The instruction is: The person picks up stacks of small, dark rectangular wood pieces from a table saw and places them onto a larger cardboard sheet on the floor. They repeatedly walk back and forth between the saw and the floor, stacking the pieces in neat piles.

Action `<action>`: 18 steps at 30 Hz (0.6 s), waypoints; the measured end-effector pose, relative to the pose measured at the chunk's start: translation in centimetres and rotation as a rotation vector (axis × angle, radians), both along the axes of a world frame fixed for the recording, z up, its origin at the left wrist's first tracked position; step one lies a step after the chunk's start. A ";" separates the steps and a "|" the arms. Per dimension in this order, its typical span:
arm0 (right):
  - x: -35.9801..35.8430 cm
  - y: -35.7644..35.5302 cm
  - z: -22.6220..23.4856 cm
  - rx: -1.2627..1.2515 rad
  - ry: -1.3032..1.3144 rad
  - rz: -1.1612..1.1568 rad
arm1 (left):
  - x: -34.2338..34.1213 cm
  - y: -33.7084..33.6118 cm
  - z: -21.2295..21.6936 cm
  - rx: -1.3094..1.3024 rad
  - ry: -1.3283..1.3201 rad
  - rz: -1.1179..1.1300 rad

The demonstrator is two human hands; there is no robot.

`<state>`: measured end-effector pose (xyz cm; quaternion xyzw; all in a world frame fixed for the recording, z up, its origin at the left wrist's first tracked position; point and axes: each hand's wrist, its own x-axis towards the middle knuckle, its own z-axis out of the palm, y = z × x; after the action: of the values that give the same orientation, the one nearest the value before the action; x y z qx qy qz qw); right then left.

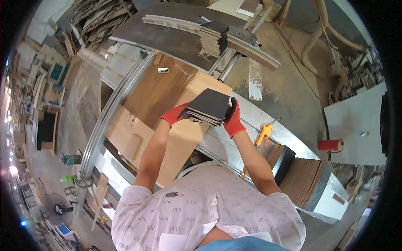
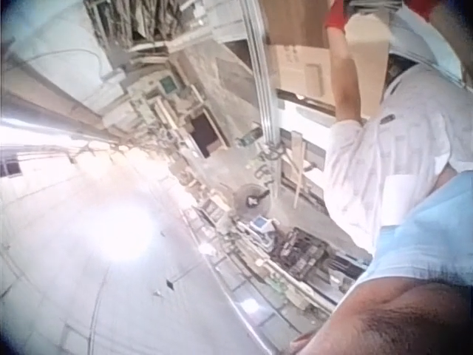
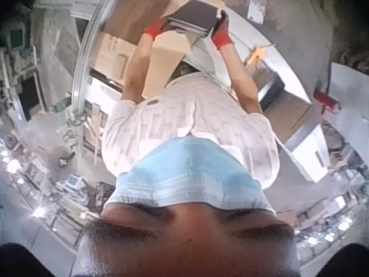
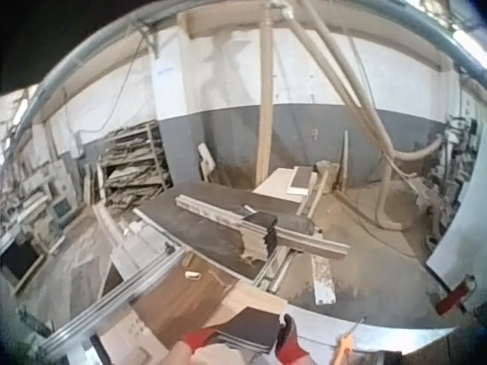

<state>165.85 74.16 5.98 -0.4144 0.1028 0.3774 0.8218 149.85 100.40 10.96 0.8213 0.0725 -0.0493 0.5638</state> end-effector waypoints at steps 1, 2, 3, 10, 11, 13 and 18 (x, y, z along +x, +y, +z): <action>-1.4 1.4 3.4 0.065 0.056 0.008 | -1.3 0.4 -0.6 -0.111 0.058 0.064; -3.1 3.1 6.6 0.137 0.108 0.020 | -2.8 1.6 -3.7 -0.167 0.022 0.098; -3.0 3.2 6.3 0.126 0.107 0.014 | -2.6 1.4 -4.2 -0.212 0.055 0.098; -0.8 1.4 1.2 0.141 0.090 -0.045 | -1.9 -2.0 -1.8 -0.697 0.101 0.501; -0.1 0.9 -0.5 0.165 0.067 -0.082 | -2.1 -2.4 -1.8 -0.796 -0.056 0.578; -0.7 1.6 -0.9 0.150 -0.004 -0.018 | -4.7 -2.2 -5.4 -0.629 -0.284 0.520; -0.9 0.2 -8.5 0.055 -0.132 -0.117 | -6.4 -8.3 -4.2 0.163 -0.212 0.371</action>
<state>164.96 74.34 -2.52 -0.4092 0.0619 0.3032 0.8584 143.48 92.10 6.74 0.8373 0.1664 0.1481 0.4993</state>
